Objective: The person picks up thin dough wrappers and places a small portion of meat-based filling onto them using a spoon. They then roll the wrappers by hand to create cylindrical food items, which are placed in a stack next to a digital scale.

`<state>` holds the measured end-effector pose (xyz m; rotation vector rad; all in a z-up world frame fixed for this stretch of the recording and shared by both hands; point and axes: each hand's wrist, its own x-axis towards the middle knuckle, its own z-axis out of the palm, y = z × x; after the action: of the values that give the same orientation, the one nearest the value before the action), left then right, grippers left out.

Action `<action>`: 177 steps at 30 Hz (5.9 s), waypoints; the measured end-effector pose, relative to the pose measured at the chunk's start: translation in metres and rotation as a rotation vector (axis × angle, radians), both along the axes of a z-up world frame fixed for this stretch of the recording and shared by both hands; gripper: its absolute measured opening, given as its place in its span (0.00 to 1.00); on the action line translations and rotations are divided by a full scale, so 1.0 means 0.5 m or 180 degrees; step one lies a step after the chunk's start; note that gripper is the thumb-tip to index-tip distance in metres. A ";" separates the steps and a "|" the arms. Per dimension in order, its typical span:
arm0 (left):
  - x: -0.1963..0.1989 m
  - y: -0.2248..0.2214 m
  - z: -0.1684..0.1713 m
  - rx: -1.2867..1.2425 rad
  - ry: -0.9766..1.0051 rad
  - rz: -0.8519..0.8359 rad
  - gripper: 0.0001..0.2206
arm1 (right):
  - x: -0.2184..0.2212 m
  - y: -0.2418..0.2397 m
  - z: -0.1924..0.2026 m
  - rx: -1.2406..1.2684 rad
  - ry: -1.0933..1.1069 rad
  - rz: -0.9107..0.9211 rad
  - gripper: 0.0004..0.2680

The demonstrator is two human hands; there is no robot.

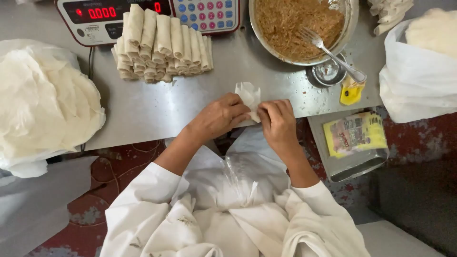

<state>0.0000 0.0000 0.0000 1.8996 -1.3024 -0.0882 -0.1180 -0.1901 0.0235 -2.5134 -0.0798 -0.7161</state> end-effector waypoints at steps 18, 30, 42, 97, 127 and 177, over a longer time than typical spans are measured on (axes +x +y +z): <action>-0.002 -0.020 -0.099 -0.0475 -0.0441 0.0022 0.17 | -0.022 -0.051 -0.109 -0.0038 0.0242 -0.0014 0.07; 0.035 -0.047 -0.123 -0.0320 -0.0819 -0.0046 0.17 | 0.040 -0.084 -0.134 0.0152 0.1306 -0.0167 0.09; -0.057 -0.079 -0.068 0.0567 -0.1862 0.1318 0.13 | 0.082 -0.091 -0.144 -0.0705 -0.0626 0.0330 0.03; 0.285 0.117 0.154 0.0899 -0.1956 0.3162 0.13 | 0.068 0.077 -0.055 0.0338 -0.0182 0.0239 0.11; 0.206 0.637 0.217 0.0509 0.1023 0.4810 0.34 | 0.057 0.072 -0.073 -0.0147 -0.0362 0.0469 0.06; -0.093 0.092 0.088 -0.1027 0.3798 -0.0110 0.17 | -0.052 0.077 0.151 0.1543 0.1827 -0.0618 0.10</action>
<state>-0.0466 0.0460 0.0438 1.1531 -0.4640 -0.8317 -0.1441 -0.1516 0.0992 -2.1681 0.4860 -0.0415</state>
